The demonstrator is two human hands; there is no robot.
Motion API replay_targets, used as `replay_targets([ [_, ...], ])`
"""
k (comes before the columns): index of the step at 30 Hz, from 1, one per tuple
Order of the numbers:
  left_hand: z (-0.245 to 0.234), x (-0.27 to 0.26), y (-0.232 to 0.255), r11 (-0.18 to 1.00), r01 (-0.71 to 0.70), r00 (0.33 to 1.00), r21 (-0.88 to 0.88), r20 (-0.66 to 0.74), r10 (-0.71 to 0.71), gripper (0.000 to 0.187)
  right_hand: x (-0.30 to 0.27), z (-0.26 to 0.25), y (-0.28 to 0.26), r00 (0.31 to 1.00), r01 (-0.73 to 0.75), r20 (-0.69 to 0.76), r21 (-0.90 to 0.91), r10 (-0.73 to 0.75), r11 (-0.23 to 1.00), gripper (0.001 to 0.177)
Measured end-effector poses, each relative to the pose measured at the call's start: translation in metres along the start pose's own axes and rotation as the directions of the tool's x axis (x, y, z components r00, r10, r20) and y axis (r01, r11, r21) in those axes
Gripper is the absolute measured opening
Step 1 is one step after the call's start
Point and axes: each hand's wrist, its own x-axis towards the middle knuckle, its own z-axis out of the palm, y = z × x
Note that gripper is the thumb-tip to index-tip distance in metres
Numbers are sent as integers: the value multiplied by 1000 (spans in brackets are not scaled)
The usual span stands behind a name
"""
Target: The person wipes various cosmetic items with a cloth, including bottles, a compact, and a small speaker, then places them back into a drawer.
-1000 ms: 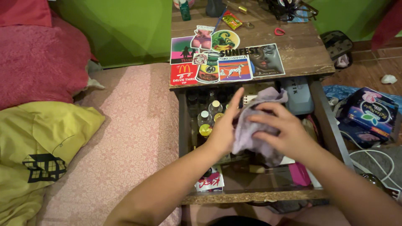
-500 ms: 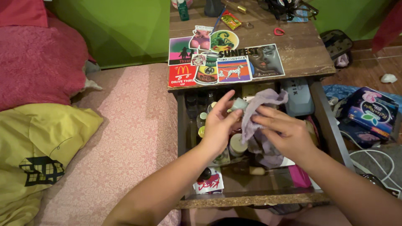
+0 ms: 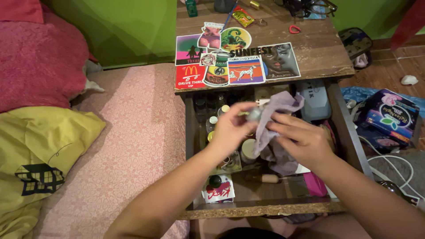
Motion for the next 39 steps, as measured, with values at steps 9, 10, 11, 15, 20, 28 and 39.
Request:
replay_targets([
  [9,26,-23,25,731,-393,919,558,209,335,46,-27,14,95,819,-487,130,671,558,559,24],
  [10,26,-24,26,720,-427,904,546,233,359,44,-28,16,102,726,-534,238,786,645,311,24],
  [11,26,-24,27,709,-461,887,533,258,383,44,-29,15,105,680,-572,286,783,675,244,25],
  [15,26,-20,25,662,-519,847,541,223,482,43,-21,7,85,607,-625,325,759,725,183,37],
  [20,21,-6,-1,940,-220,953,260,-148,264,57,-5,6,51,664,-573,191,751,723,328,43],
  [28,-3,6,-32,992,48,975,-121,-210,-73,47,-5,8,23,926,-369,36,278,375,887,39],
  [39,10,3,-28,985,110,993,134,32,-115,70,4,1,6,959,-275,-6,210,283,938,43],
])
